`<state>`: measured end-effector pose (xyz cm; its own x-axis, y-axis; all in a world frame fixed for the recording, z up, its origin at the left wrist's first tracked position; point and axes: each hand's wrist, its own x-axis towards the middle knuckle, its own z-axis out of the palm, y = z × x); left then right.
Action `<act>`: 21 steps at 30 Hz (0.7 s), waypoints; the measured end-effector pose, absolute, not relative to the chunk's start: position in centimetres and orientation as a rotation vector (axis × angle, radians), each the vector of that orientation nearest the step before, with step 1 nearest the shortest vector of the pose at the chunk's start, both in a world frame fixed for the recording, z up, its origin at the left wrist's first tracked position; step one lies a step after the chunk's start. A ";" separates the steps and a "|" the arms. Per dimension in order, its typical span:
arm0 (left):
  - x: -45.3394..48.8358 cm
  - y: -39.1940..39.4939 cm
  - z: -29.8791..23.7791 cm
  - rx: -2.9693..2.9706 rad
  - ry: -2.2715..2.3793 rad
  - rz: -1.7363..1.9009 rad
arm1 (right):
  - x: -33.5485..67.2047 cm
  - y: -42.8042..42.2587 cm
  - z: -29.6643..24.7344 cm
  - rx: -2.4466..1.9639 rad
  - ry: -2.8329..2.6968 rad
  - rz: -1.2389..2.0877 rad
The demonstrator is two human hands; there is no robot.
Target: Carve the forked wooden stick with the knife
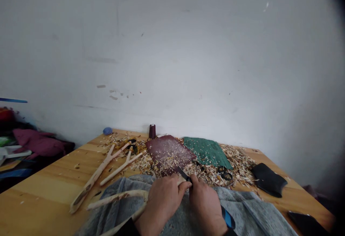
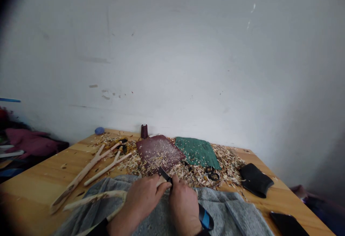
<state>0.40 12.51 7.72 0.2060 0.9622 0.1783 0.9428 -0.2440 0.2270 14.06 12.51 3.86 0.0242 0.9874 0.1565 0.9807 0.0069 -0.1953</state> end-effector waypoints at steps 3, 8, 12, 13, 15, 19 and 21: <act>0.2 12.7 7.9 2.421 1.855 0.436 | 14.3 12.6 3.8 -2.028 -2.013 0.020; -0.7 13.4 7.9 2.418 1.783 0.491 | 14.8 12.7 3.7 -1.843 -2.050 -0.009; -1.0 13.6 7.7 2.413 1.770 0.521 | 14.9 12.6 3.7 -1.793 -2.066 -0.049; -1.0 13.5 7.6 2.417 1.762 0.524 | 15.0 12.6 3.7 -1.789 -2.064 -0.052; -0.9 13.4 7.6 2.422 1.746 0.517 | 15.0 12.6 3.7 -1.778 -2.058 -0.057; -0.8 13.1 7.7 2.409 1.733 0.507 | 15.1 12.6 3.6 -1.765 -2.053 -0.069; -0.8 13.1 7.9 2.405 1.732 0.505 | 15.2 12.6 3.6 -1.765 -2.054 -0.076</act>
